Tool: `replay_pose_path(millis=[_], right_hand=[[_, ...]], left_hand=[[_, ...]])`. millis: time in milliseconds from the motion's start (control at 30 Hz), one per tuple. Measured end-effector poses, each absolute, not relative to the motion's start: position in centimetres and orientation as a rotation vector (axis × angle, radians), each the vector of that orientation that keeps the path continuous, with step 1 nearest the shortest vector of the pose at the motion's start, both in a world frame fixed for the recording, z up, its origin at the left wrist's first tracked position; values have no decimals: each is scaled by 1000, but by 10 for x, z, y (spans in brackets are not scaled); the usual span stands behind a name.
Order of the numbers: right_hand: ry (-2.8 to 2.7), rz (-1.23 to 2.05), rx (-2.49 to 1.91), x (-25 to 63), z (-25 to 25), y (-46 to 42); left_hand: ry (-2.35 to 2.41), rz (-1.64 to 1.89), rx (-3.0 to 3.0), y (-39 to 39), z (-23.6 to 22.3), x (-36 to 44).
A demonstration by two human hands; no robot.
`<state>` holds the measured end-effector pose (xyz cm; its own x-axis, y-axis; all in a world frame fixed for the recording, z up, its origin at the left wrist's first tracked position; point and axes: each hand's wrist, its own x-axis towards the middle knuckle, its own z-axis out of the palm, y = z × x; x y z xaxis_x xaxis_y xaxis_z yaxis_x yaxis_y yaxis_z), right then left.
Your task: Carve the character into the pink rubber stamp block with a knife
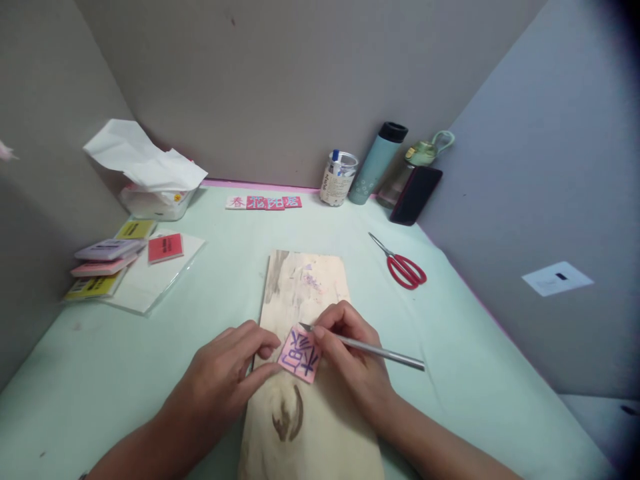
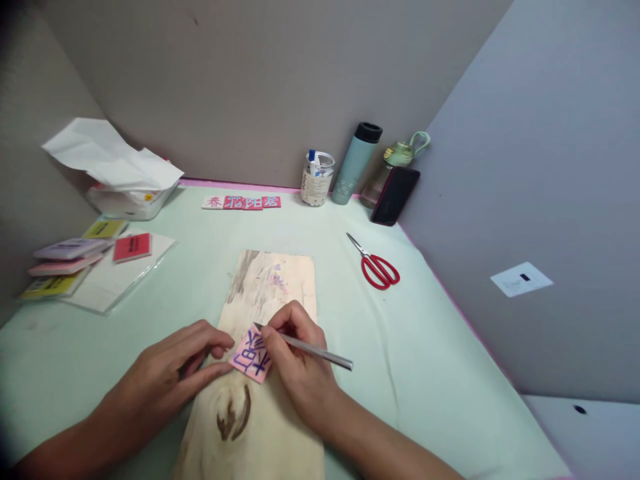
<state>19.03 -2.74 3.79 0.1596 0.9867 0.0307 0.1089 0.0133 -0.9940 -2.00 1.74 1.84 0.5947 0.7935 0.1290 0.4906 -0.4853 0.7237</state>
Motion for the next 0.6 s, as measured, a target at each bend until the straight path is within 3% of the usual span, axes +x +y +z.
replay_pose_path(millis=[600], right_hand=[[-1160, 983, -1331, 190, 43, -27]], left_hand=[[981, 768, 2481, 18, 1, -13]])
